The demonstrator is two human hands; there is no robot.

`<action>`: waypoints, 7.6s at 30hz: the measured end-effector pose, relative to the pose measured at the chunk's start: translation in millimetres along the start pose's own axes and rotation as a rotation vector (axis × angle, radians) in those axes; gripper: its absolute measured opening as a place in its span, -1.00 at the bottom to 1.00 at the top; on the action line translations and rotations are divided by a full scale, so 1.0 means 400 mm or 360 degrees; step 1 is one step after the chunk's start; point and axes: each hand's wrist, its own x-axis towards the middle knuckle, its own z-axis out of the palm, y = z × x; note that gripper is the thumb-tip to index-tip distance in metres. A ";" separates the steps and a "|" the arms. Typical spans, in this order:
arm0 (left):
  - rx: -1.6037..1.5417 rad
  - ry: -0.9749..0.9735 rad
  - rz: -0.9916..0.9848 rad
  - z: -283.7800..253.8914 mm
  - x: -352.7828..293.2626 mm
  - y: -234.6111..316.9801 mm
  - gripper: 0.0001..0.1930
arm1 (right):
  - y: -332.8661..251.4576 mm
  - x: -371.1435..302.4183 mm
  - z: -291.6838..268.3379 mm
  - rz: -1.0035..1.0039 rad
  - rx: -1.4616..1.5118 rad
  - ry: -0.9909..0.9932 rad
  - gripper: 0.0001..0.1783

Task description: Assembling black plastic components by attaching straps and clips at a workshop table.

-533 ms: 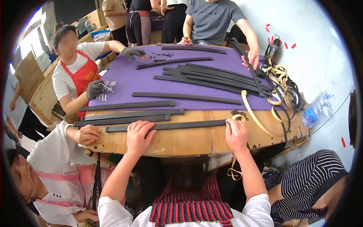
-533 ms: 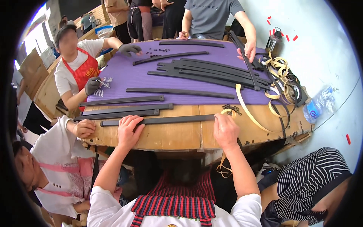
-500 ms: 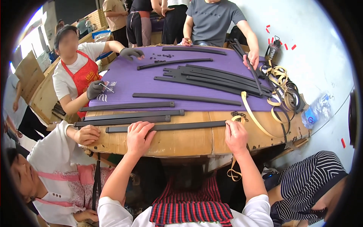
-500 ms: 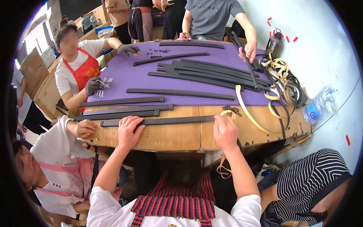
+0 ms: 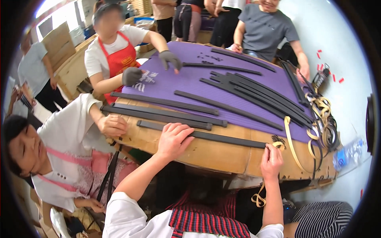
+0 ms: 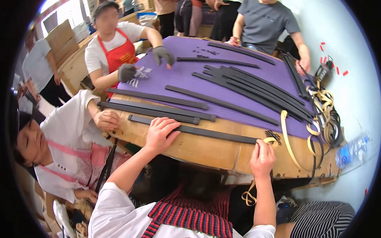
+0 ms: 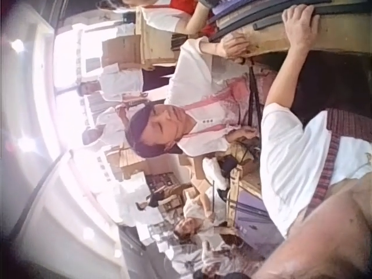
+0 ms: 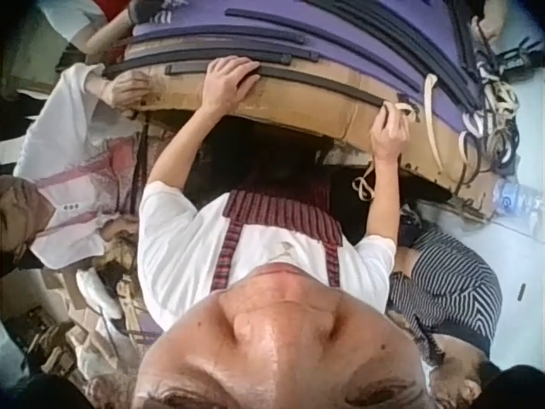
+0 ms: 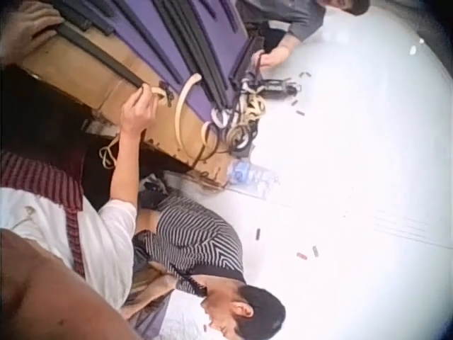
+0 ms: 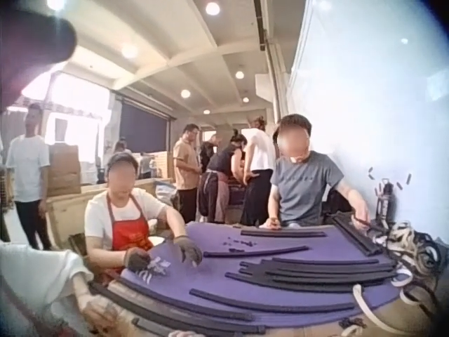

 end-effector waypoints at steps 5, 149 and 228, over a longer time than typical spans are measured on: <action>-0.0016 -0.0005 0.0017 -0.011 -0.004 -0.003 -0.75 | -0.012 0.009 0.000 0.0063 -0.0050 -0.0055 -0.82; -0.0919 -0.0632 0.0000 -0.261 -0.099 0.208 -0.56 | -0.042 0.310 0.267 -0.0091 0.0174 -0.0350 -0.80; -0.2935 -0.1775 -0.1013 0.244 -0.299 0.488 -0.78 | -0.270 -0.439 -0.302 0.1456 0.0600 -0.0802 -0.33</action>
